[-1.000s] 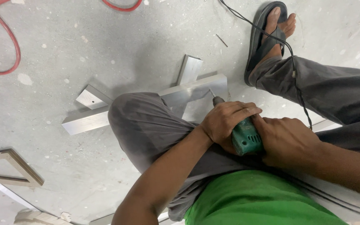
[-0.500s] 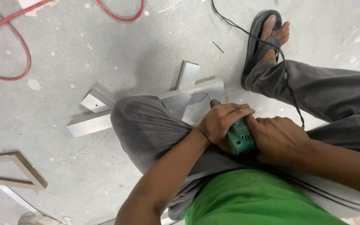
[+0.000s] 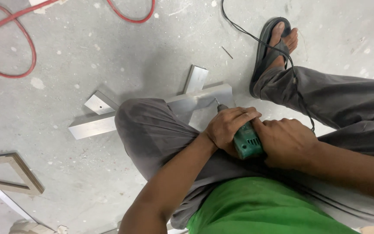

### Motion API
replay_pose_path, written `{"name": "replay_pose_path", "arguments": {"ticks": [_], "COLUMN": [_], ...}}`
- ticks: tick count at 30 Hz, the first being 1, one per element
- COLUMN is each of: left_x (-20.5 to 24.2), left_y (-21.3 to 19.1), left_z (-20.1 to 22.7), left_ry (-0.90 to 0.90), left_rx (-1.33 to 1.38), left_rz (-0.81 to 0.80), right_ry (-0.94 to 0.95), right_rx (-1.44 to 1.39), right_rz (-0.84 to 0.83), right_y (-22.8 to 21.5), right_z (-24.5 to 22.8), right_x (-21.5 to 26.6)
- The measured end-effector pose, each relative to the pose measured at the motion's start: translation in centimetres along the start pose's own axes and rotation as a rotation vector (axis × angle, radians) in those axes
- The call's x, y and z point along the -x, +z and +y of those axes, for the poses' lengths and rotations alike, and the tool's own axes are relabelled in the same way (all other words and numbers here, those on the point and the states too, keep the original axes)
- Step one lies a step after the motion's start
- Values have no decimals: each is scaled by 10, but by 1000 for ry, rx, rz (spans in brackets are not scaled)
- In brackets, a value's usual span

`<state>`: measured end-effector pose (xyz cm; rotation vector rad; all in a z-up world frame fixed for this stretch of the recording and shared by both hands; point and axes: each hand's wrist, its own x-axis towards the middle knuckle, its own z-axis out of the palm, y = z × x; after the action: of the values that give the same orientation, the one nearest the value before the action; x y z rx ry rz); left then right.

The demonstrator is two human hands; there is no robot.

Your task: The person sits on the floor and uses a corded power drill to drill holes in flat aluminum strips, holding each strip steady with a foot or hand. They attach a drill bit to the chuck, drill holes in several strips, reposition the pieces, and gather the drilled strips together at the end.

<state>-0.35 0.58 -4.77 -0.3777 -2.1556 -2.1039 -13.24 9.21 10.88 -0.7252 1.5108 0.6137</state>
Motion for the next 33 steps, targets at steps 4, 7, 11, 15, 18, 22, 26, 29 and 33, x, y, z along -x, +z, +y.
{"name": "replay_pose_path", "arguments": {"ticks": [4, 7, 11, 15, 18, 22, 26, 29, 33], "left_x": [-1, -1, 3, 4, -2, -5, -8, -5, -8], "left_y": [0, 6, 6, -5, -9, -19, -16, -13, -10], "left_z": [-18, -27, -32, -29, -26, -11, -17, -25, -31], "left_ry": [13, 2, -59, -47, -62, -163, -205, -199, -150], "left_rx": [-18, -44, -33, -13, 23, -12, -37, -42, -33], "left_rz": [3, 5, 16, -6, -19, -65, -124, -166, -183], "right_ry": [-24, -39, -78, -70, -44, -39, -28, -15, -54], "right_rx": [-5, -6, -3, -7, -1, 2, -9, 9, -32], "right_rz": [92, 167, 178, 173, 121, 118, 90, 60, 146], "right_y": [9, 14, 15, 10, 5, 17, 6, 12, 14], "right_z": [8, 15, 16, 9, 7, 9, 5, 7, 12], "right_x": [-15, -31, -40, -42, -41, -47, -43, -43, -43]}}
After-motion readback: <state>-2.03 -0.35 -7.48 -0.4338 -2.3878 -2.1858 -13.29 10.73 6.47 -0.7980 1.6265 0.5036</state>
